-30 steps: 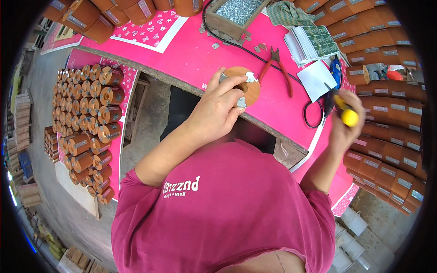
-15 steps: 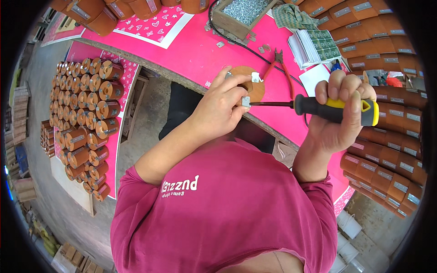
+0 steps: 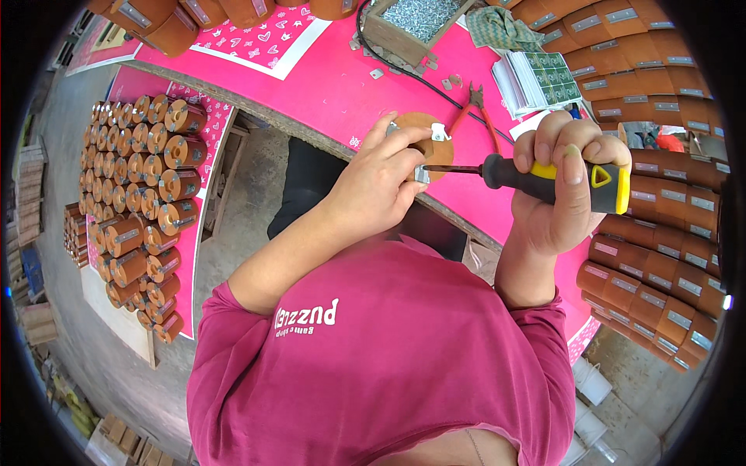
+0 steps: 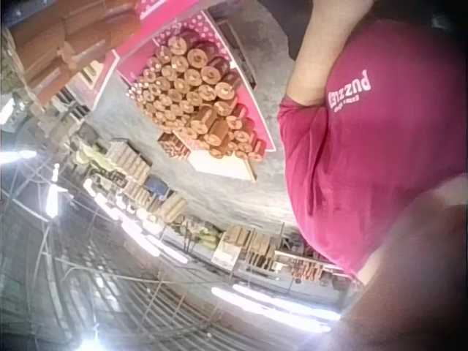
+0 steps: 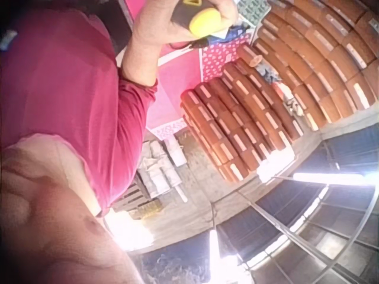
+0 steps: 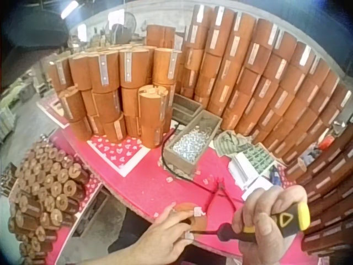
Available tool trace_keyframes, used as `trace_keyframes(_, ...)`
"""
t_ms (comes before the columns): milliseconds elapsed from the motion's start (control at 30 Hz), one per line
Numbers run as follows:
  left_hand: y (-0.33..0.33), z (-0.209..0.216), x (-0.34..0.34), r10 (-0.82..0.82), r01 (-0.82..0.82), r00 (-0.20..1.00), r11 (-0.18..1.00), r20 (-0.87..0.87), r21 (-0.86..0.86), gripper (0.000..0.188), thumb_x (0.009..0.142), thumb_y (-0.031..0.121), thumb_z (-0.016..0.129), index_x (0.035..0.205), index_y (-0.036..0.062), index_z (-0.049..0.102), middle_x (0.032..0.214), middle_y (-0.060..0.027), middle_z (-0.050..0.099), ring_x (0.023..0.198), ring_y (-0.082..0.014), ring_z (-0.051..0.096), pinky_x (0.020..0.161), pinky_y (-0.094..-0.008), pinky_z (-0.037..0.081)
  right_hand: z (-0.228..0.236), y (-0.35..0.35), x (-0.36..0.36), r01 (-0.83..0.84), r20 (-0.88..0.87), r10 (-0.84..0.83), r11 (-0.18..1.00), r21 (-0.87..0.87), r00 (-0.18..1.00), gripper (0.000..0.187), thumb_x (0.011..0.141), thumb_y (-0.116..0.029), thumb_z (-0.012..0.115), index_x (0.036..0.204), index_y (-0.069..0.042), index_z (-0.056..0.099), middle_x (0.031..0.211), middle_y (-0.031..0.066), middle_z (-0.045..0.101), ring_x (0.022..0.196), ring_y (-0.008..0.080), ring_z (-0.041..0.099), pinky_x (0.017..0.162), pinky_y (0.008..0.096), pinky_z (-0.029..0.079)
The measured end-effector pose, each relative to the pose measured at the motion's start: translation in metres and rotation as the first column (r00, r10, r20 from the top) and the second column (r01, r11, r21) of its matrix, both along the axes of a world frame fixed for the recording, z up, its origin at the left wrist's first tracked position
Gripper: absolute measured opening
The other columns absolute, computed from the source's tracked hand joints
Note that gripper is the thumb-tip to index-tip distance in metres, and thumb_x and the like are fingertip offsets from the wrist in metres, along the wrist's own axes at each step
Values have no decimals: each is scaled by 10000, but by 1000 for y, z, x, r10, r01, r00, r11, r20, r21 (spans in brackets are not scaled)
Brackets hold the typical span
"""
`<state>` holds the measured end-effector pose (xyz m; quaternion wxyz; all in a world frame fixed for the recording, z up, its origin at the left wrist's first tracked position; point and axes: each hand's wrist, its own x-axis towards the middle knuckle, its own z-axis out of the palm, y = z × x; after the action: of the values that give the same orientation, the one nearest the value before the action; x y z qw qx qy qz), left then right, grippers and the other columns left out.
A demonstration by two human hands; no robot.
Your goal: Assembling small wooden or bamboo furniture components by applying labels and using a screwdriver.
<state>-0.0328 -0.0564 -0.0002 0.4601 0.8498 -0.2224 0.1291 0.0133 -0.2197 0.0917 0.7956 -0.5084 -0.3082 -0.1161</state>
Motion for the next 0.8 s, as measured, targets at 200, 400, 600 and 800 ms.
trace_keyframes(200, 0, 1, 0, 4, -4, 1000, 1000, -4, 2, 252, 705, 34, 681, 931, -16, 582, 1213, -153, 547, 1158, -377, 485, 1055, -482, 315, 2, 1, 0, -19, 14, 19, 1000, -5, 1000, 289, 827, 44, 592, 987, -80, 386, 762, 77, 495, 669, 186, 496, 506, 320, 473)
trace_keyframes(400, 0, 1, -1, 5, -5, 1000, 1000, -2, 12, 266, 701, 39, 688, 940, -9, 582, 1228, -151, 538, 1170, -384, 471, 1055, -482, 315, 1, 1, 0, -21, 7, 21, 1000, -3, 1000, 285, 827, 39, 592, 983, -79, 386, 769, 77, 493, 667, 184, 496, 507, 320, 475)
trace_keyframes(600, 0, -1, -1, 3, -3, 1000, 1000, -7, 7, 271, 700, 42, 688, 942, -10, 579, 1233, -149, 534, 1168, -393, 468, 1050, -483, 321, 1, 2, 0, -22, 6, 22, 1000, -18, 1000, 286, 826, 38, 595, 980, -81, 386, 762, 72, 485, 664, 182, 495, 511, 322, 476)
trace_keyframes(800, 0, 1, 0, 5, -5, 1000, 1000, -10, 0, 258, 695, 39, 690, 924, -11, 583, 1221, -149, 541, 1163, -378, 480, 1048, -486, 326, 5, 7, -4, 12, 53, -7, 994, -111, 999, 323, 790, 83, 608, 969, -74, 390, 752, 80, 503, 644, 181, 509, 534, 304, 471)
